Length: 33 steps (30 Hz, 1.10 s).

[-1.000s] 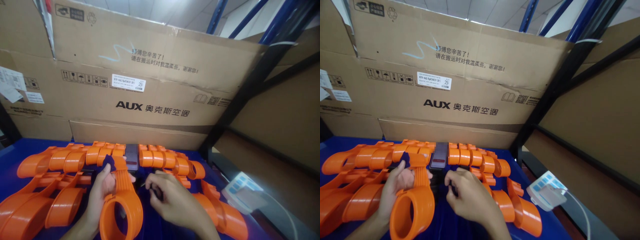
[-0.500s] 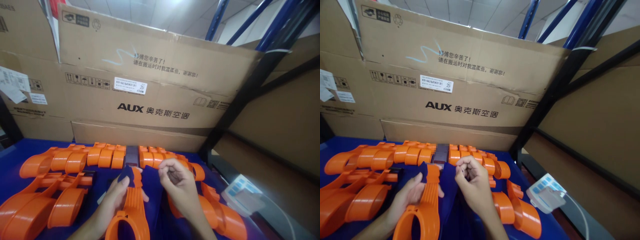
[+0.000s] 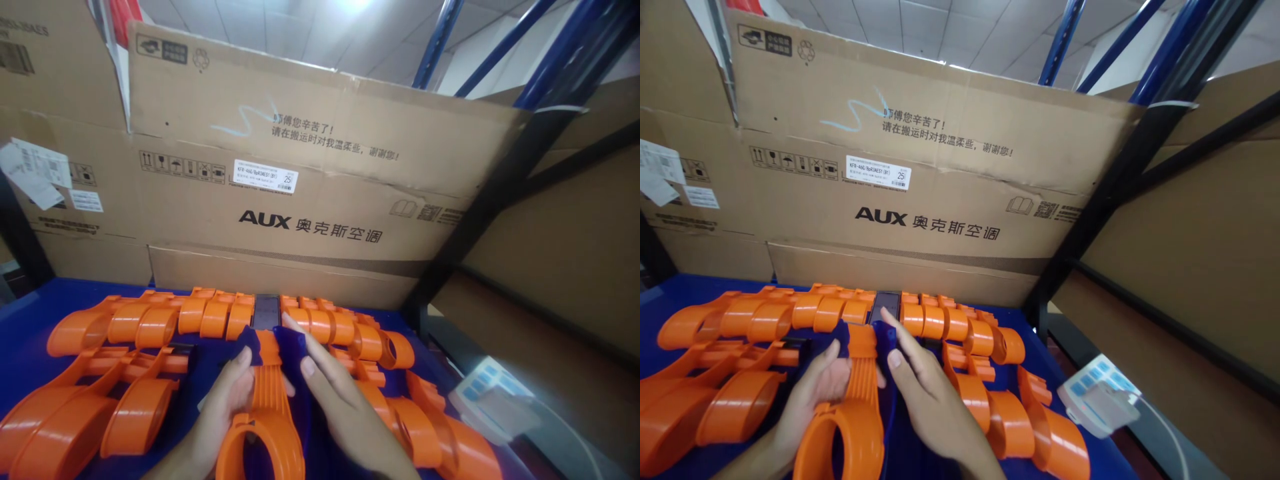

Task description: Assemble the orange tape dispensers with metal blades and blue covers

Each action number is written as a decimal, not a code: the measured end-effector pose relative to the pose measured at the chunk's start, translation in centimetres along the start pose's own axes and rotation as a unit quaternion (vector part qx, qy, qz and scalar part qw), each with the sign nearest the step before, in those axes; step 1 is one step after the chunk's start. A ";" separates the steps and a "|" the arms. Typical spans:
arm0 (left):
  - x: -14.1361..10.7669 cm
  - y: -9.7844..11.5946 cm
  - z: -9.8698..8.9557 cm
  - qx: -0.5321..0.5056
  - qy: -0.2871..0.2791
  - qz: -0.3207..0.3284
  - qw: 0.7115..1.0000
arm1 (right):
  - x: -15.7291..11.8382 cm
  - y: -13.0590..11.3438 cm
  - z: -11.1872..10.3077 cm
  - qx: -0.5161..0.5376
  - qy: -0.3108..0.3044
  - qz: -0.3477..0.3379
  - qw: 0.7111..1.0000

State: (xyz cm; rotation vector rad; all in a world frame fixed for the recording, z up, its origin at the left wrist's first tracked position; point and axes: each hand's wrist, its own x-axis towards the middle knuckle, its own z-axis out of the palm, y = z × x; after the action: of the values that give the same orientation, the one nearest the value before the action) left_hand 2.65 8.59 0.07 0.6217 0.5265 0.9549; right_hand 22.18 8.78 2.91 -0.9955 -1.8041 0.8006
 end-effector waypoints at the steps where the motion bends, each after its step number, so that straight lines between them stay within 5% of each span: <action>1: 0.1 -0.1 0.0 -0.010 -0.002 0.000 1.000 | 0.0 -0.2 0.0 0.006 -0.004 0.002 1.000; 11: 0.0 0.5 0.4 -0.059 0.043 0.075 0.995 | 1.1 0.2 -0.8 0.063 0.101 -0.032 0.992; 19: 0.5 -1.4 -0.5 0.010 0.150 0.250 0.956 | 0.3 -0.8 -1.8 -0.117 0.106 -0.177 0.972; 27: 0.4 -1.3 -0.9 0.057 0.059 0.274 0.958 | 0.6 -1.4 -1.4 -0.178 0.061 -0.218 0.958; 33: 0.0 -1.2 0.1 0.052 0.073 0.281 0.956 | 0.5 -1.3 -1.4 -0.175 0.057 -0.204 0.961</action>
State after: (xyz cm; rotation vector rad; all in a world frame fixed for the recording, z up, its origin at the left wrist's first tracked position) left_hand 3.39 8.03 -0.66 0.8216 0.5430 1.5271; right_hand 22.90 8.81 4.73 -0.8214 -1.9976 0.1691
